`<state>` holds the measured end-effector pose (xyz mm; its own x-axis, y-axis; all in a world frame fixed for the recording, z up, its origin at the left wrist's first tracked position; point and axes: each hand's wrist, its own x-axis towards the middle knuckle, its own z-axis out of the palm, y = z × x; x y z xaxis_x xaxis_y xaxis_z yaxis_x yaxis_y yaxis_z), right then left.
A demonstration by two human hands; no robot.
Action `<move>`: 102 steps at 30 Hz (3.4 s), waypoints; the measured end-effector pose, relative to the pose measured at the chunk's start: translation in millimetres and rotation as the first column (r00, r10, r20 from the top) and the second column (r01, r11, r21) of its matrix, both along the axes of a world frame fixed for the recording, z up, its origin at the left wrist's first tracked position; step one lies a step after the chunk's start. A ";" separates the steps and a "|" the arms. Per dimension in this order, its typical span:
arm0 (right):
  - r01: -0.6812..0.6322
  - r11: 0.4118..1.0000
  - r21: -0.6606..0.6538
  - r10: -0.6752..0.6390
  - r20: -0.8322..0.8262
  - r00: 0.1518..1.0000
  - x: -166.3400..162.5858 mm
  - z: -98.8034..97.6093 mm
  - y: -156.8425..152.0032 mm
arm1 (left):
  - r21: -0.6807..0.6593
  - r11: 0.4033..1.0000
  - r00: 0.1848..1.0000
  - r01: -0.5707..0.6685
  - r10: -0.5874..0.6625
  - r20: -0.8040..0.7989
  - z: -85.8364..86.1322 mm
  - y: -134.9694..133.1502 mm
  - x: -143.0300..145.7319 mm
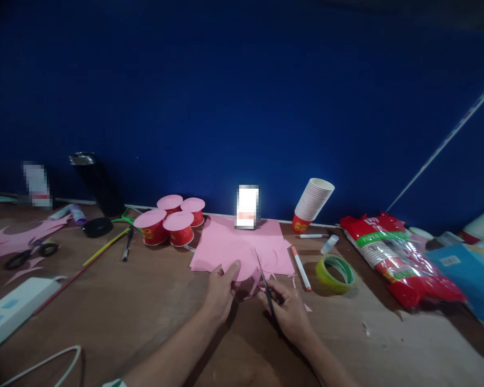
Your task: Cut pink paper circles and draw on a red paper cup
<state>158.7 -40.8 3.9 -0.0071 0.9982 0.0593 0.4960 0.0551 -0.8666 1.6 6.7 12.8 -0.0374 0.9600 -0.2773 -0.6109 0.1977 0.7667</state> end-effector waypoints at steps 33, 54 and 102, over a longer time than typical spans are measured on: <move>0.033 0.999 -0.040 -0.045 -0.334 0.942 -7.3 4.6 0.6 | -0.011 0.998 0.998 0.055 -0.055 -0.030 5.5 -2.3 -1.4; -0.002 0.997 -0.078 -0.027 -0.355 0.935 -3.8 -1.9 0.9 | 0.004 0.997 0.992 0.078 -0.077 -0.104 1.6 -3.1 -1.1; -0.207 0.946 -0.248 0.321 0.640 0.699 5.2 88.2 -35.7 | -0.123 0.992 0.886 0.031 0.029 0.462 0.6 13.5 -14.8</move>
